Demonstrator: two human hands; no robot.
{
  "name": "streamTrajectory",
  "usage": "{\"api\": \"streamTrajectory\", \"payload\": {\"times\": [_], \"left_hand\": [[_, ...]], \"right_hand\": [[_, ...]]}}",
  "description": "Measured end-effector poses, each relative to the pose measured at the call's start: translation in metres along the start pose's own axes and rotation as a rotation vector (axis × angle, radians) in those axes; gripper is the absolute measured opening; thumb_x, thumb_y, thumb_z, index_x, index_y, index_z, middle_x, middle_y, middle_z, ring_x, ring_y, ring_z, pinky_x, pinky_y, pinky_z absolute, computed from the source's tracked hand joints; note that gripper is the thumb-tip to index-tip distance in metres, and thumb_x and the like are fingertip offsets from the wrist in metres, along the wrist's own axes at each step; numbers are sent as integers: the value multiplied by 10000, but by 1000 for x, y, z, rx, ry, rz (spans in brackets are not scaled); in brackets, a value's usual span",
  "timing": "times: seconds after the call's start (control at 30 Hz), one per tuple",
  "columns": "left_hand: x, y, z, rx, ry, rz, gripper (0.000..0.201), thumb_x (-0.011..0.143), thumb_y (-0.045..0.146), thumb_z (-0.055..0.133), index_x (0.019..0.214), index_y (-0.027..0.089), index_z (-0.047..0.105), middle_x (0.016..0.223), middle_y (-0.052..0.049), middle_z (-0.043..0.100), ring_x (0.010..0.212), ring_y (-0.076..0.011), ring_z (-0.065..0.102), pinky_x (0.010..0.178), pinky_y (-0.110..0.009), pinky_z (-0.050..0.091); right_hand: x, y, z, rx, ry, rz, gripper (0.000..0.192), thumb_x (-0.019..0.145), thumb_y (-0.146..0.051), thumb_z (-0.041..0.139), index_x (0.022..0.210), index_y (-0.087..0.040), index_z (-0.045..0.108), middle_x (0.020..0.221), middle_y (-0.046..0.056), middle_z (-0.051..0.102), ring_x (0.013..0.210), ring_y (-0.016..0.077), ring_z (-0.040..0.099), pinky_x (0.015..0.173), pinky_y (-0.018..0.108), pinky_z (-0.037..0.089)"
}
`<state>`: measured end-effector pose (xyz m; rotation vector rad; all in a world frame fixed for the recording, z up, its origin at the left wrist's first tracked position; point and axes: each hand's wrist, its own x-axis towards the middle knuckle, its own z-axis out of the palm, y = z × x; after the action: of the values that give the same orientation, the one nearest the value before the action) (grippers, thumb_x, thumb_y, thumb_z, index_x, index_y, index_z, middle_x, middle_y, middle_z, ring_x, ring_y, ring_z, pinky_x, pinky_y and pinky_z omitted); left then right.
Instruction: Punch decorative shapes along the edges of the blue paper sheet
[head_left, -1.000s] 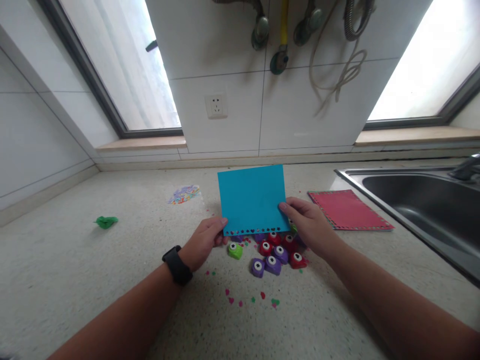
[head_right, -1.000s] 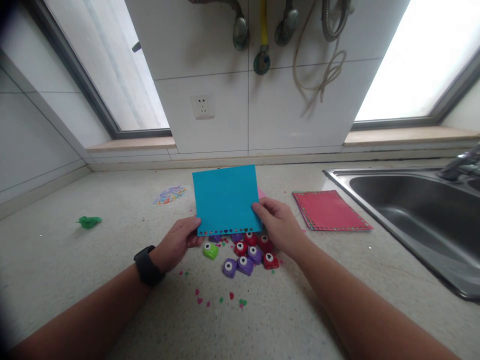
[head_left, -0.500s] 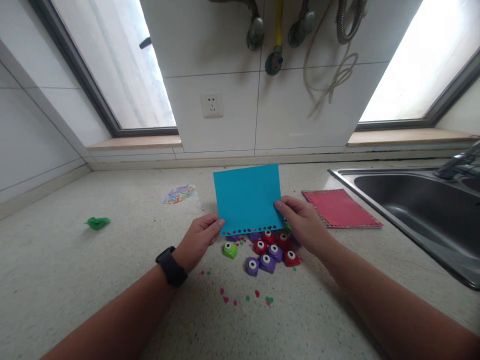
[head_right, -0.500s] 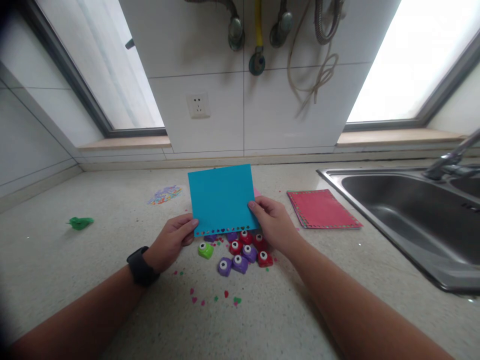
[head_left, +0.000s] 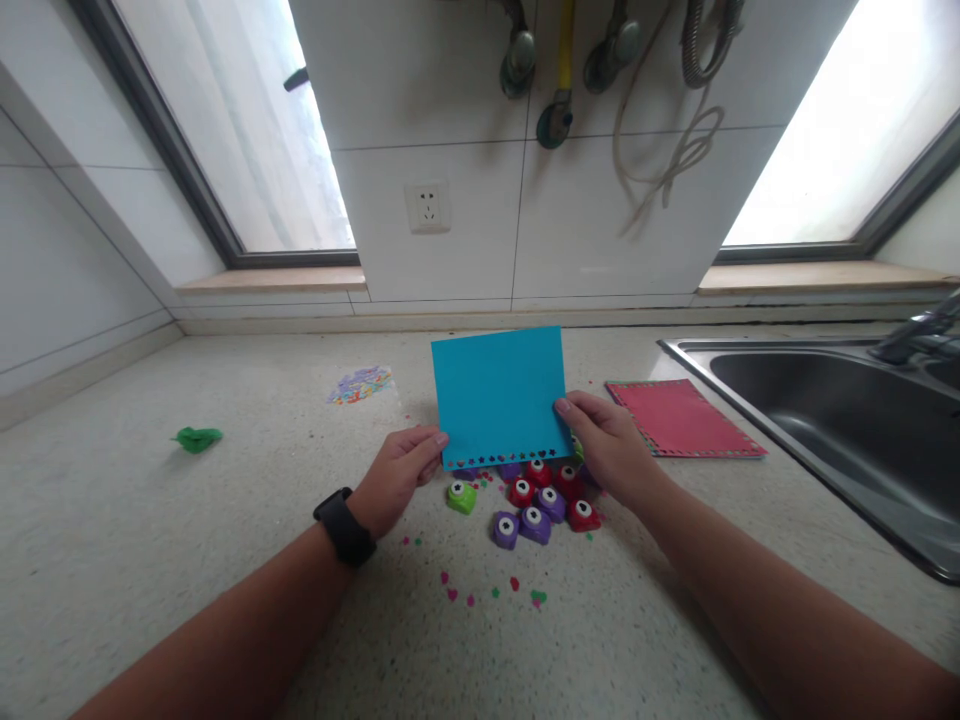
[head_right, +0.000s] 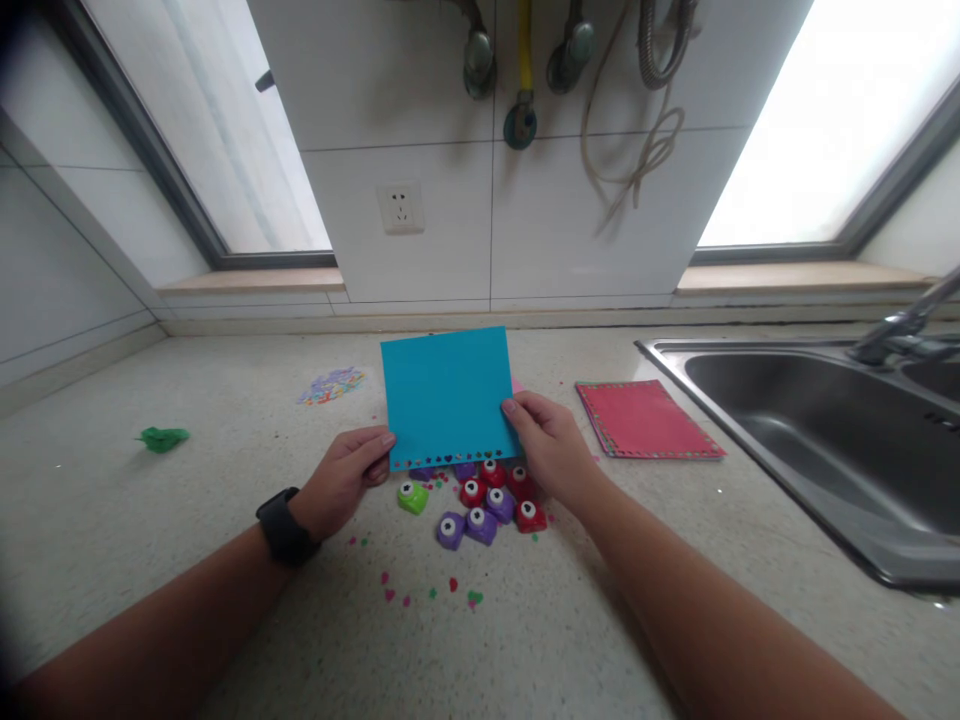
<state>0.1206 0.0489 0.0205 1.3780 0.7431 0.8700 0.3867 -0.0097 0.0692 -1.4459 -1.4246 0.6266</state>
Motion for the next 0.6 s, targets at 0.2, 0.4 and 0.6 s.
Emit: {"api": "streamTrajectory", "payload": {"times": [0.2,0.4,0.6], "left_hand": [[1,0,0,4,-16,21,417,932,447,606,663,154,480,543,52,356,520,-84,268,530,-281,168],[1,0,-1,-6,-23,29,417,926,442,610,654,155,475,543,54,357,515,-83,268,528,-283,169],[1,0,-1,-57,-66,32,405,919,422,616,652,152,474,552,53,359,520,-80,261,530,-280,152]], "right_hand": [[0,2,1,4,4,-2,387,902,-517,536,762,-165,618,689,10,482,662,161,443,606,296,352],[0,6,0,-18,11,-8,388,911,-517,534,800,-162,646,705,12,504,668,158,455,607,288,354],[0,6,0,1,6,-4,396,911,-530,539,804,-163,639,706,8,500,664,153,448,602,286,354]]}}
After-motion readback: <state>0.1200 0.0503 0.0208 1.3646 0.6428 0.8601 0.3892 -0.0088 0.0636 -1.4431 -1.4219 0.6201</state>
